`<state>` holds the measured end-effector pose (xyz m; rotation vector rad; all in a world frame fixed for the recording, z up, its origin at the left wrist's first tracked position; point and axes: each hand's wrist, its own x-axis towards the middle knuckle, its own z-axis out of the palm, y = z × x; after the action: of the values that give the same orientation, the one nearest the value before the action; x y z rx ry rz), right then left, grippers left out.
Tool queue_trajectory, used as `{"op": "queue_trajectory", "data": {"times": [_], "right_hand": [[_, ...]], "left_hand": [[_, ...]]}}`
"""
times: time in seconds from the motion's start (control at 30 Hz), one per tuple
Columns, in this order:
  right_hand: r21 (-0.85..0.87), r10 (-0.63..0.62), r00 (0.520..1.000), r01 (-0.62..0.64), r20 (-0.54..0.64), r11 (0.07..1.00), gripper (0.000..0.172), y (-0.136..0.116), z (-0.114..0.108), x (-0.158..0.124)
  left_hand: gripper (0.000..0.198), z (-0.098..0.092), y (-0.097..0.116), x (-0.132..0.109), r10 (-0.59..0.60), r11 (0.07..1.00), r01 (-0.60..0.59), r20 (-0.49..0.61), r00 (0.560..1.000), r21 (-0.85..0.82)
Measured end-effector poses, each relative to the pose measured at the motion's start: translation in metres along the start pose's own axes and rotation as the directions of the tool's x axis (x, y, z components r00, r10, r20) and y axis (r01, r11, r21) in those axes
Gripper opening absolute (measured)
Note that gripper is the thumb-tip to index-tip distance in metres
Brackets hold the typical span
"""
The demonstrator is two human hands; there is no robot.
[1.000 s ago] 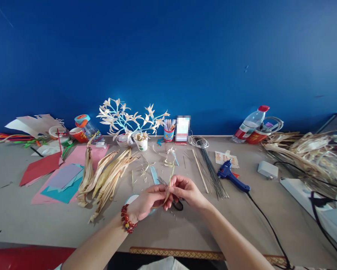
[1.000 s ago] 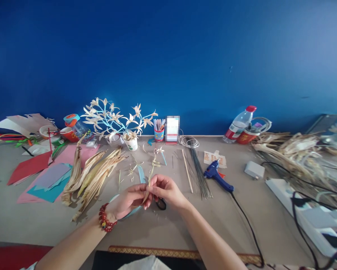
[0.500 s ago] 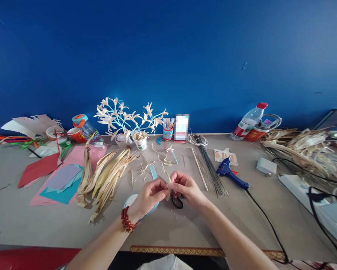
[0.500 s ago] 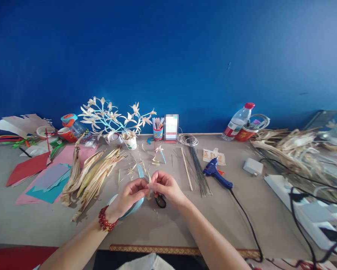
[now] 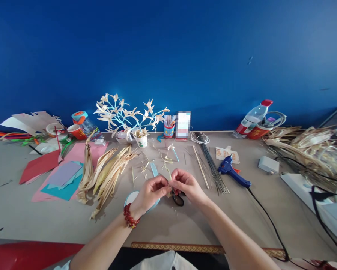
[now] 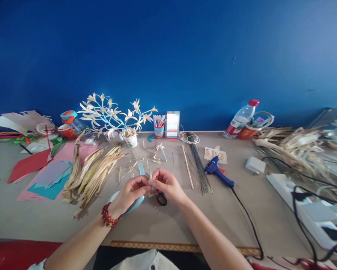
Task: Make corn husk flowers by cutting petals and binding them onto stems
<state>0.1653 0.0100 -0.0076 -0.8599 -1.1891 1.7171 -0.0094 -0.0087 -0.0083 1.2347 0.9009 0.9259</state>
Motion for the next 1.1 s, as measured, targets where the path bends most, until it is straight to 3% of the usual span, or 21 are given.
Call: {"op": "queue_trajectory", "data": {"times": [0.3, 0.4, 0.47, 0.53, 0.6, 0.67, 0.73, 0.83, 0.97, 1.03, 1.1], "right_hand": [[-0.019, 0.001, 1.000, -0.001, 0.000, 1.000, 0.034, 0.007, -0.003, 0.001], [-0.123, -0.018, 1.000, 0.019, 0.009, 0.992, 0.034, 0.007, -0.007, 0.003], [-0.283, -0.046, 0.999, 0.045, 0.004, 0.958, 0.033, 0.004, -0.013, 0.005], [-0.546, -0.073, 0.997, 0.054, -0.013, 0.836, 0.030, 0.000, -0.020, 0.006], [-0.810, -0.085, 0.996, 0.033, -0.021, 0.585, 0.027, -0.005, -0.025, 0.006], [-0.951, -0.051, 0.999, 0.007, -0.009, 0.309, 0.024, -0.009, -0.027, 0.004], [-0.990, 0.009, 1.000, -0.003, -0.002, 0.142, 0.022, -0.011, -0.027, 0.001], [-0.999, 0.083, 0.997, -0.011, -0.008, 0.044, 0.017, -0.011, -0.023, -0.001], [-0.999, 0.112, 0.993, -0.044, -0.044, -0.008, 0.013, -0.008, -0.022, -0.002], [-0.999, 0.115, 0.992, -0.042, -0.043, -0.006, 0.013, -0.007, -0.024, -0.002], [-1.000, 0.118, 0.993, -0.016, -0.015, 0.009, 0.013, -0.008, -0.026, -0.002]], "left_hand": [[0.029, -0.005, -0.009, 0.001, -0.022, 0.996, 0.023, 0.017, 1.000, -0.092], [0.025, -0.008, -0.010, 0.001, -0.022, 0.988, 0.020, -0.015, 1.000, -0.152], [0.024, -0.009, -0.009, 0.001, -0.021, 0.980, 0.012, -0.045, 0.999, -0.197], [0.024, -0.012, -0.007, 0.002, -0.014, 0.974, -0.006, -0.087, 0.996, -0.228], [0.024, -0.014, -0.005, 0.002, -0.001, 0.970, -0.032, -0.135, 0.991, -0.241], [0.025, -0.015, -0.004, 0.004, 0.007, 0.968, -0.052, -0.183, 0.983, -0.244], [0.026, -0.016, -0.004, 0.005, 0.016, 0.971, -0.069, -0.227, 0.974, -0.228], [0.025, -0.018, -0.002, 0.005, 0.054, 0.989, -0.089, -0.269, 0.962, -0.119], [0.016, -0.029, 0.015, -0.006, 0.134, 0.981, -0.096, -0.236, 0.963, 0.167], [0.009, -0.041, 0.025, -0.016, 0.204, 0.894, -0.088, -0.223, 0.953, 0.439], [0.008, -0.055, 0.030, -0.025, 0.309, 0.666, -0.031, -0.239, 0.921, 0.745]]}}
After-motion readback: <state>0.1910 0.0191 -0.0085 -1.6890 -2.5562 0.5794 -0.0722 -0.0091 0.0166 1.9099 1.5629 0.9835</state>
